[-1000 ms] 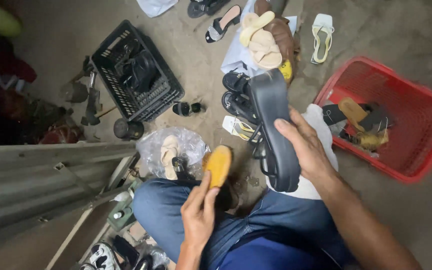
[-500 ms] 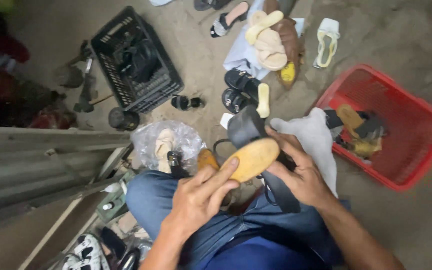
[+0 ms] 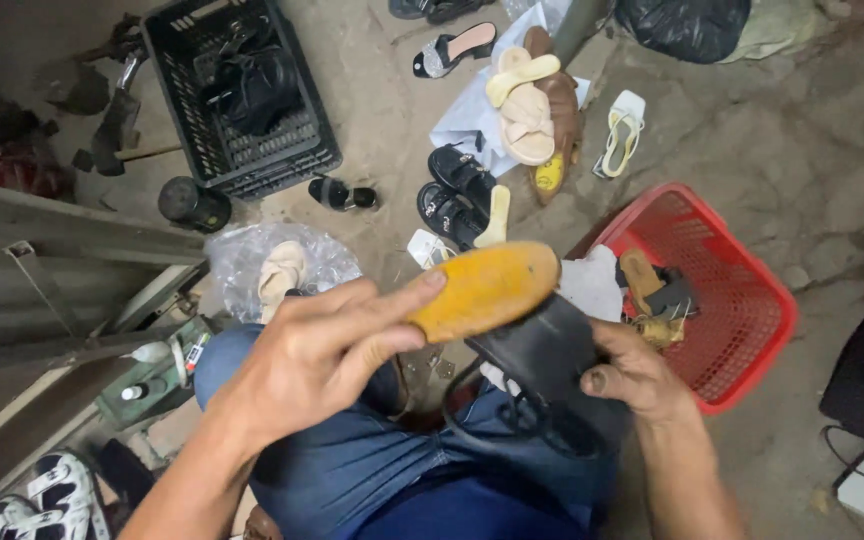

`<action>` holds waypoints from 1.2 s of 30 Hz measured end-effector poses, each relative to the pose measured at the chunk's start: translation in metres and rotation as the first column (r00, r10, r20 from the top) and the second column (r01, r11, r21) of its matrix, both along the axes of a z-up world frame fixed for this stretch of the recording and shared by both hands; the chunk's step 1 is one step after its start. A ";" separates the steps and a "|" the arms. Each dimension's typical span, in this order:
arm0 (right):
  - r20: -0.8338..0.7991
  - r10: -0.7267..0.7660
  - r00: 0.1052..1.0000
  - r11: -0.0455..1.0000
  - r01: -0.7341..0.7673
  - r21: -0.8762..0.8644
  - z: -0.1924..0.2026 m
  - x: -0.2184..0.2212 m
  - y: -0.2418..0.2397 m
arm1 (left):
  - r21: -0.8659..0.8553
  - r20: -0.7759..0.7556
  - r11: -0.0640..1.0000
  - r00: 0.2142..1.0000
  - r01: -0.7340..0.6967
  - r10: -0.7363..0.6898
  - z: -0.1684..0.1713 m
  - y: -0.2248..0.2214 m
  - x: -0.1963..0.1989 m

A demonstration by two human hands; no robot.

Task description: Cleaning a black sandal by scrubbing the sole and sides with a brush and wiping it with a cloth.

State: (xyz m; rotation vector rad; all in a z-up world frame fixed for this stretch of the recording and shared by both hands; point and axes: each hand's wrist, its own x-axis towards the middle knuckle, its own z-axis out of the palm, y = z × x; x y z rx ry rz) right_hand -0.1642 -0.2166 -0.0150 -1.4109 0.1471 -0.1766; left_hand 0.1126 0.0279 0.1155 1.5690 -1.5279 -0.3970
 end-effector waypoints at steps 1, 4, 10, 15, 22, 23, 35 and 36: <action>0.000 -0.001 1.000 1.000 0.001 -0.006 -0.005 0.001 0.001 | -0.006 0.000 1.000 1.000 0.001 -0.001 -0.013 -0.003 -0.004; -0.015 -0.102 0.995 0.987 0.103 0.121 -0.024 0.015 0.010 | 0.117 -0.465 0.990 0.876 -0.078 0.124 -0.055 -0.007 -0.022; -0.175 -0.408 0.896 0.756 0.439 0.486 -0.068 0.066 0.036 | 0.294 -0.838 0.888 0.352 -0.352 0.417 -0.122 -0.002 -0.083; -0.426 -0.491 0.760 0.371 0.625 0.687 -0.106 0.090 0.046 | 0.292 -0.792 0.842 0.378 -0.454 0.479 -0.131 -0.012 -0.064; 0.079 -0.336 0.939 0.247 0.007 0.969 0.010 0.128 0.035 | 0.396 -0.712 0.817 0.422 -0.419 0.562 -0.126 0.019 -0.087; 0.032 -0.353 0.935 0.255 0.063 0.965 0.014 0.130 0.038 | 0.385 -0.722 0.808 0.400 -0.446 0.565 -0.119 0.009 -0.081; -0.391 -0.570 0.723 0.205 0.585 0.785 0.060 0.166 0.046 | 0.402 -0.755 0.724 0.244 -0.560 0.608 -0.125 -0.022 -0.091; -0.433 -0.576 0.693 0.185 0.627 0.757 0.071 0.168 0.052 | 0.377 -0.748 0.718 0.265 -0.585 0.609 -0.126 -0.025 -0.095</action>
